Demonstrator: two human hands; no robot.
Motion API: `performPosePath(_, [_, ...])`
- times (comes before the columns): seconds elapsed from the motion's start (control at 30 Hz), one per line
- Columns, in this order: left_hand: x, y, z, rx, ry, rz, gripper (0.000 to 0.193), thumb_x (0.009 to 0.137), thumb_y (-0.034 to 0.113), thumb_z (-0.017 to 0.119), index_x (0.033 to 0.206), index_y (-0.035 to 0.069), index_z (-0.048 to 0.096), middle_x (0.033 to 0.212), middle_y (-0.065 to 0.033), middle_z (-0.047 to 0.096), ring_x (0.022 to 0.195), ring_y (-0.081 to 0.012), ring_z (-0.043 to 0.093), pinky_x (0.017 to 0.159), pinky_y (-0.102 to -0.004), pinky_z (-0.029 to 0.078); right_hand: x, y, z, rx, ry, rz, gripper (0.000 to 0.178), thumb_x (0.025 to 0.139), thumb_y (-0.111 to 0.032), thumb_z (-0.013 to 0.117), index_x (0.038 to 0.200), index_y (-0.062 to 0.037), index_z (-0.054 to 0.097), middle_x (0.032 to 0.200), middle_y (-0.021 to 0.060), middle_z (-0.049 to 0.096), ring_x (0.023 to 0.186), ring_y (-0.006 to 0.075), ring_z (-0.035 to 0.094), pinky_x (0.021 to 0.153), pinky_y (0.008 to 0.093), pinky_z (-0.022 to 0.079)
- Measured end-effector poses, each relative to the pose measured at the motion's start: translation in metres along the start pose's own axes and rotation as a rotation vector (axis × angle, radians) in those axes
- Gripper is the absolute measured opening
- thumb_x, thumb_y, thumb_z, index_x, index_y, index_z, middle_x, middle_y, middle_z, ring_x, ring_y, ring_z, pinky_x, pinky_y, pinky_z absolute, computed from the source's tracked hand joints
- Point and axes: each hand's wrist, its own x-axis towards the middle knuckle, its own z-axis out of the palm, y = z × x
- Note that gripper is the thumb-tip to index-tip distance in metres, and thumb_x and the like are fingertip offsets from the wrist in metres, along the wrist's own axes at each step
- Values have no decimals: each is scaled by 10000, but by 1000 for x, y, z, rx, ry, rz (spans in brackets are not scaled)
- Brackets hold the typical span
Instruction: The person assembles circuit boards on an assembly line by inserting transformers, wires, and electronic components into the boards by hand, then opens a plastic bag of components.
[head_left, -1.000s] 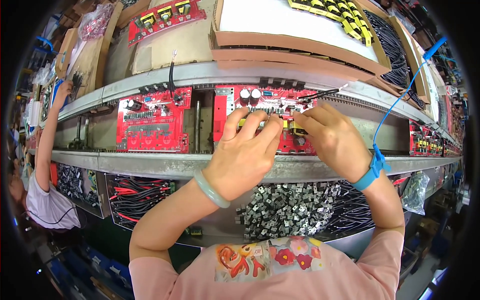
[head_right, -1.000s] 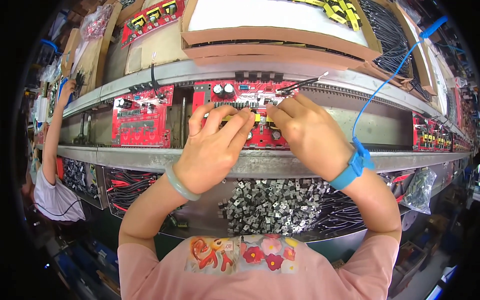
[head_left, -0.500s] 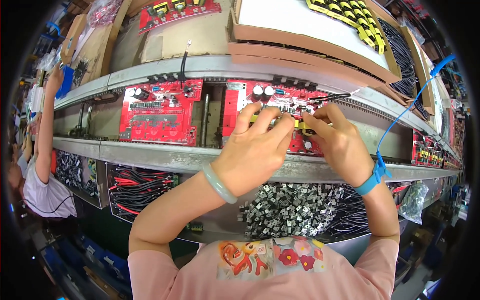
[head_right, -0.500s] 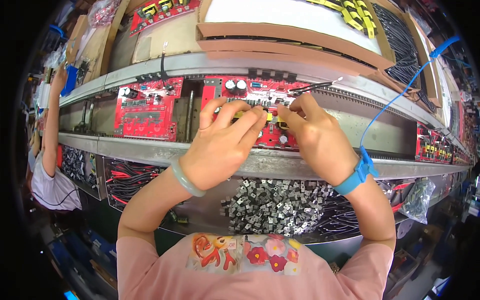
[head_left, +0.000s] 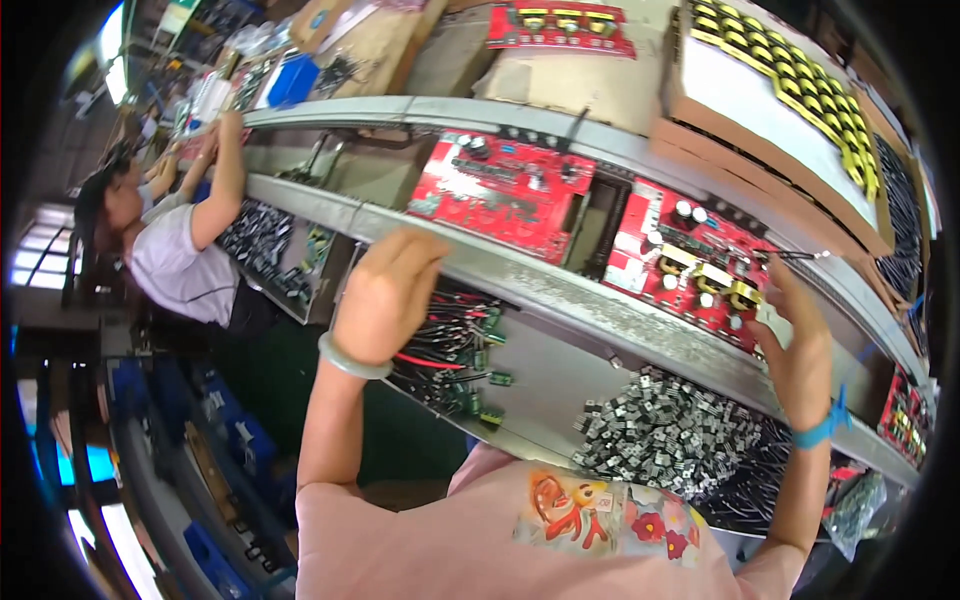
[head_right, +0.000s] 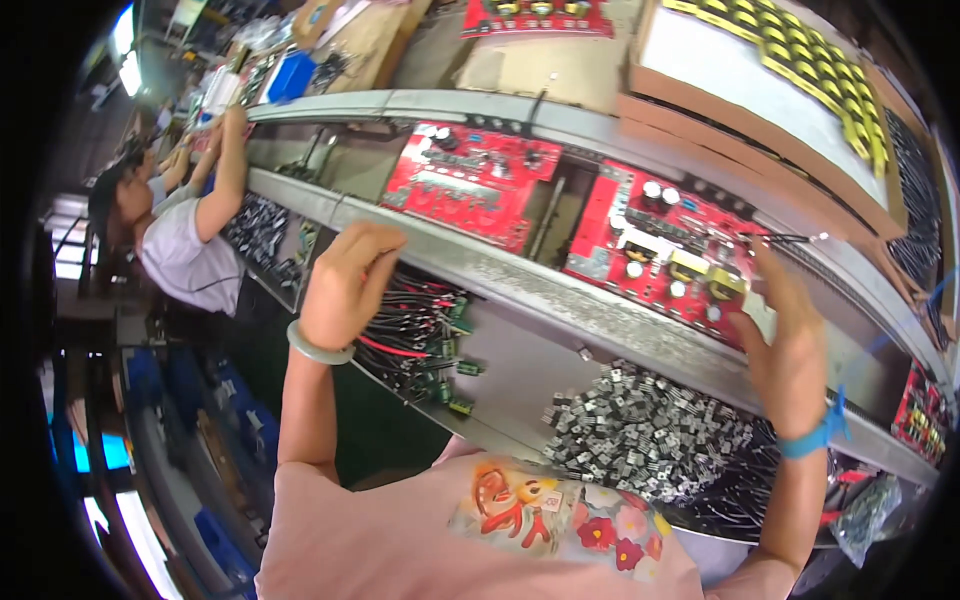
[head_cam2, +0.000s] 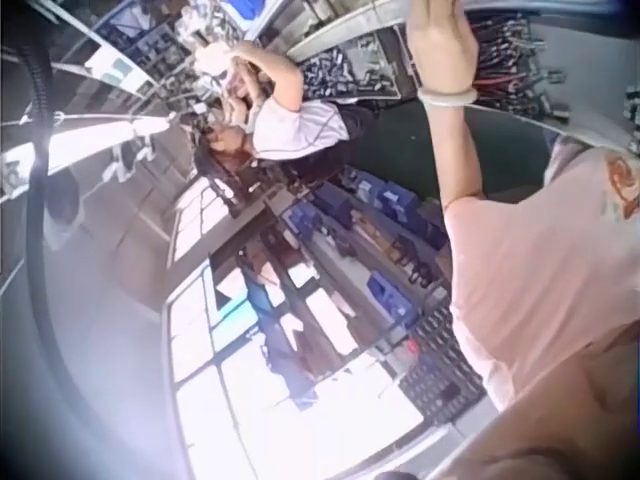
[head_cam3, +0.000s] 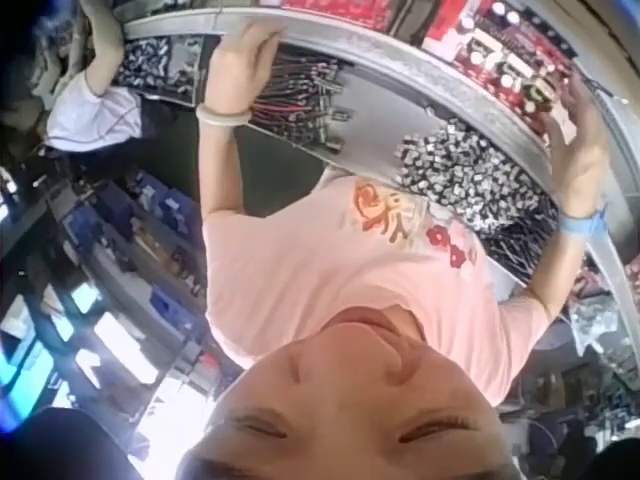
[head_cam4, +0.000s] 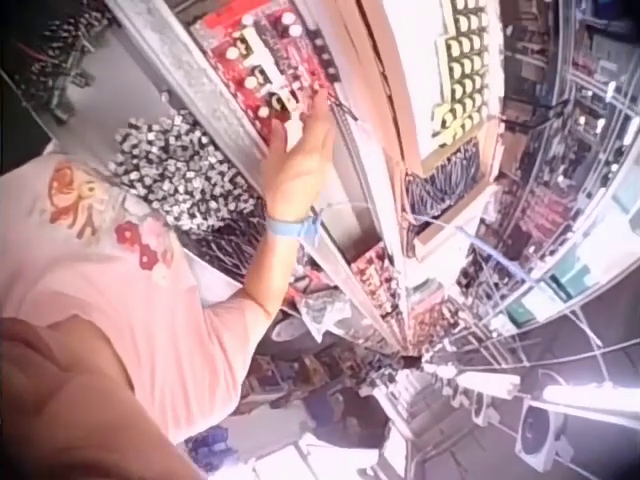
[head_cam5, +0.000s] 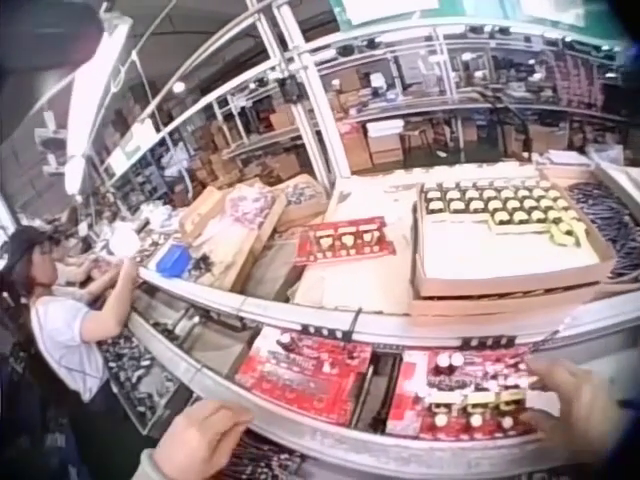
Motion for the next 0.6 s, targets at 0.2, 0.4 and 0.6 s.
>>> performPosePath(0.2, [-80,-29,-46,78,-452,-126,408,819,-80,591,1217,-18,660,1240,-187,655,1174,-366,618,1024,-420,498,-63,17,-51,25,-54,161,517,853,62,696,1355,28,582,1295,179,641,1108,286,669,974,379,528])
performPosePath(0.4, [-86,-46,-32,209,-331,24,434,754,-59,623,1181,-1,673,1161,-132,656,1095,-321,642,958,-401,524,-161,33,-107,-393,-419,357,281,942,-241,648,1137,-45,698,1016,188,729,873,338,718,753,425,571])
performPosePath(0.6, [-83,-61,-27,228,-328,112,331,725,-49,636,1044,23,683,1040,-109,619,997,-312,639,855,-412,544,-223,44,-58,-1368,-553,231,184,981,-202,535,934,-104,683,845,68,698,756,196,680,614,347,525])
